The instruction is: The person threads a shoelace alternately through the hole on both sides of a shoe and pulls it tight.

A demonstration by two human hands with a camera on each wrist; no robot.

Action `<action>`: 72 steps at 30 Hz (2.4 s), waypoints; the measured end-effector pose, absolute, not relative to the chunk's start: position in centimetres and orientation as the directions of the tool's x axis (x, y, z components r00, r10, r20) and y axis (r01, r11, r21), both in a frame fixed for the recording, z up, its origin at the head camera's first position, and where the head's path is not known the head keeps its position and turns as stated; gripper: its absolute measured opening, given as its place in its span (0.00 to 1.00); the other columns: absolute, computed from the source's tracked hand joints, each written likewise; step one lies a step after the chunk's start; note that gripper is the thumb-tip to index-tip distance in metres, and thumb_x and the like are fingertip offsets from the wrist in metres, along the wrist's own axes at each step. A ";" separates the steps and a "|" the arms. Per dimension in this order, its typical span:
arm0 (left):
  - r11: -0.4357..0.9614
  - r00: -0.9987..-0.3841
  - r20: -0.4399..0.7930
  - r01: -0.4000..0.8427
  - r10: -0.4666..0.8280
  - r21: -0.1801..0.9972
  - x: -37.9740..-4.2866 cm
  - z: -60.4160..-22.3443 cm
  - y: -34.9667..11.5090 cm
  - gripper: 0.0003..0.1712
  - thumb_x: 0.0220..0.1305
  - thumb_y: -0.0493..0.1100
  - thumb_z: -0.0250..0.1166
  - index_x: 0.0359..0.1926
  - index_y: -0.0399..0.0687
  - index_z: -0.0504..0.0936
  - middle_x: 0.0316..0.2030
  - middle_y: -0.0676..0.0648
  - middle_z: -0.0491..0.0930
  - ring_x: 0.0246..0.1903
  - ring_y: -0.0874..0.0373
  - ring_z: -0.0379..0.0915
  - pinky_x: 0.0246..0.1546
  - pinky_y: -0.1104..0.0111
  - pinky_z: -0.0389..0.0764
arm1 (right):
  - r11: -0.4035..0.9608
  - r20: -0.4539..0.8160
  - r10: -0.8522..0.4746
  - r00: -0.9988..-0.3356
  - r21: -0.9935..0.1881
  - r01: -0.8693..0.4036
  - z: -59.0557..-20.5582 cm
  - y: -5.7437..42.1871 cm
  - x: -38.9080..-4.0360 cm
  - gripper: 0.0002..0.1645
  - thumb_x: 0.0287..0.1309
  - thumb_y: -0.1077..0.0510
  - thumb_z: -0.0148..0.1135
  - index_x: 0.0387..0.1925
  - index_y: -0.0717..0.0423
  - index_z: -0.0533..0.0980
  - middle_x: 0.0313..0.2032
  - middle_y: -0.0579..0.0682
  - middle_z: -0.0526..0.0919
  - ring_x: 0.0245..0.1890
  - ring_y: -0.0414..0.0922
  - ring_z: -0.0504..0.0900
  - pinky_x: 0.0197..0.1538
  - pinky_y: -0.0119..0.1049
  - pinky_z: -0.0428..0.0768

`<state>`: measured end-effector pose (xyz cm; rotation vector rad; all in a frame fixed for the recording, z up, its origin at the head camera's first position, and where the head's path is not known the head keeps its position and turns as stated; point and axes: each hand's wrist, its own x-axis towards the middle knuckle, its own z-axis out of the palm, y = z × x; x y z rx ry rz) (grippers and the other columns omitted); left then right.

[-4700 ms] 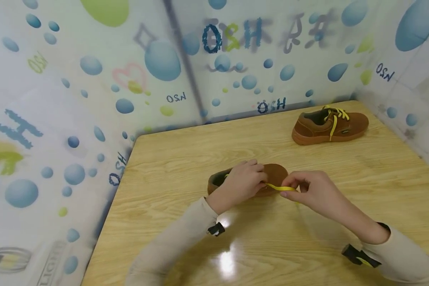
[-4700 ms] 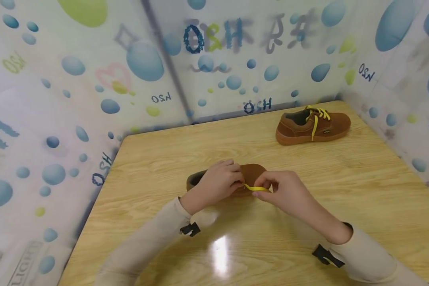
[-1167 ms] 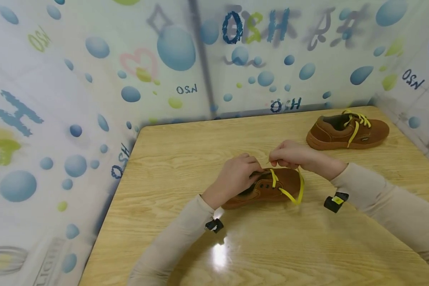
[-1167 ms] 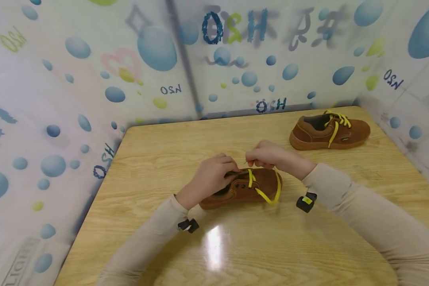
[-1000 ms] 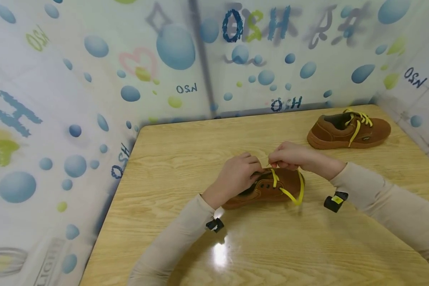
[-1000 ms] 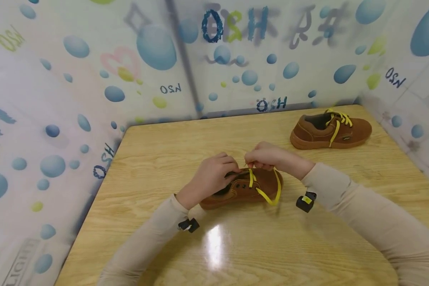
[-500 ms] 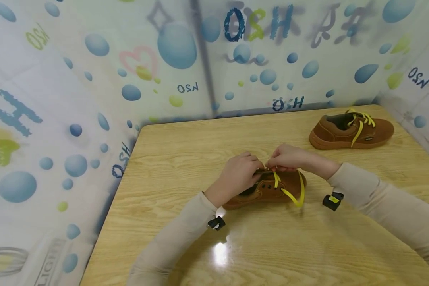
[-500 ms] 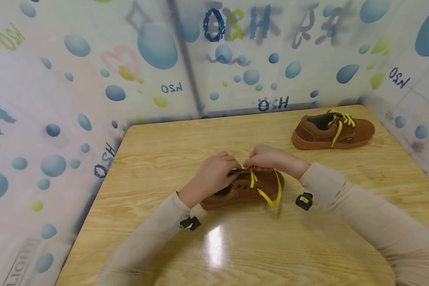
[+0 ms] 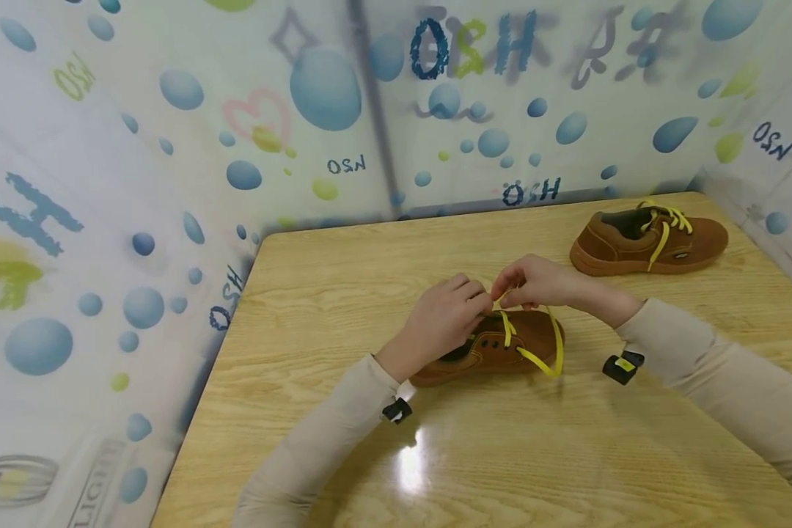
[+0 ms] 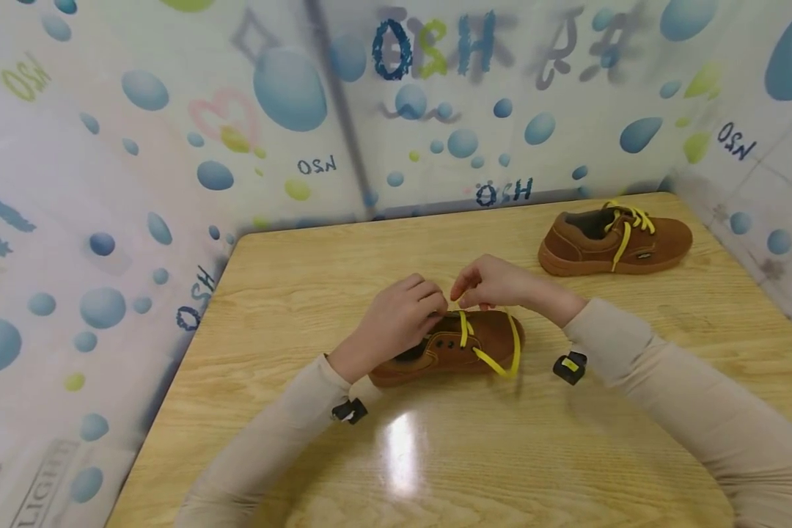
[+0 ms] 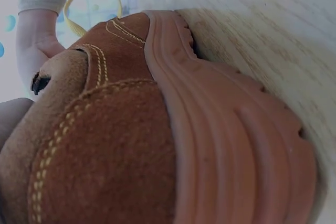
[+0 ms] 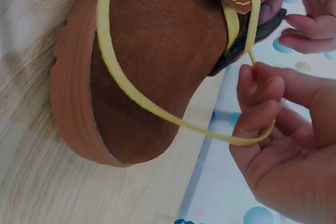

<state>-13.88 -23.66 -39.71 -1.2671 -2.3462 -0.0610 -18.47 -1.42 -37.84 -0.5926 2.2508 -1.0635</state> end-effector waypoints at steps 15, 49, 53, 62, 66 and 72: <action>0.453 -0.343 0.318 0.796 0.884 -0.401 -14.1 -38.7 -23.8 0.09 0.68 0.44 0.64 0.43 0.65 0.88 0.47 0.55 0.82 0.49 0.58 0.74 0.59 0.64 0.75 | 0.553 -0.159 -0.691 -0.705 -0.745 -0.374 -38.3 -1.8 -18.7 0.07 0.64 0.63 0.62 0.38 0.56 0.86 0.29 0.51 0.86 0.18 0.41 0.74 0.25 0.32 0.75; 0.237 -0.148 0.188 0.706 0.971 -0.667 -12.0 -37.2 -26.6 0.13 0.72 0.38 0.58 0.42 0.62 0.85 0.43 0.59 0.76 0.48 0.60 0.68 0.67 0.63 0.66 | 0.509 -0.387 -0.531 -0.754 -0.857 0.081 -36.6 -1.8 -18.1 0.21 0.67 0.55 0.61 0.53 0.67 0.77 0.28 0.44 0.80 0.28 0.41 0.78 0.36 0.33 0.79; 0.258 -0.148 0.220 0.720 0.964 -0.644 -10.9 -37.1 -28.3 0.11 0.70 0.38 0.60 0.40 0.60 0.86 0.41 0.58 0.76 0.46 0.59 0.68 0.65 0.63 0.67 | 0.459 -0.364 -0.533 -0.764 -0.883 0.100 -36.5 -1.7 -17.7 0.23 0.68 0.57 0.58 0.57 0.70 0.75 0.30 0.43 0.85 0.30 0.40 0.82 0.38 0.32 0.82; 0.284 -0.159 0.252 0.736 0.955 -0.614 -7.6 -36.8 -30.9 0.11 0.67 0.36 0.63 0.37 0.59 0.86 0.38 0.57 0.77 0.44 0.57 0.70 0.62 0.64 0.70 | 0.395 -0.350 -0.534 -0.769 -0.908 0.139 -36.7 -1.4 -16.6 0.24 0.70 0.58 0.57 0.60 0.70 0.73 0.34 0.44 0.88 0.30 0.36 0.84 0.39 0.32 0.84; 0.308 -0.189 0.259 0.762 0.947 -0.569 -5.5 -36.0 -31.5 0.12 0.69 0.36 0.61 0.36 0.58 0.86 0.37 0.57 0.79 0.43 0.57 0.70 0.60 0.64 0.72 | 0.384 -0.353 -0.532 -0.770 -0.911 0.152 -36.7 -1.5 -16.2 0.24 0.71 0.58 0.55 0.62 0.69 0.72 0.34 0.44 0.88 0.30 0.36 0.83 0.36 0.31 0.83; 0.339 -0.235 0.282 0.843 0.930 -0.417 -2.5 -34.0 -31.5 0.08 0.67 0.40 0.64 0.36 0.59 0.88 0.35 0.58 0.79 0.41 0.59 0.69 0.54 0.66 0.73 | 0.394 -0.347 -0.532 -0.773 -0.909 0.137 -37.2 -1.4 -16.0 0.24 0.69 0.58 0.57 0.62 0.67 0.72 0.35 0.43 0.89 0.29 0.36 0.81 0.36 0.30 0.83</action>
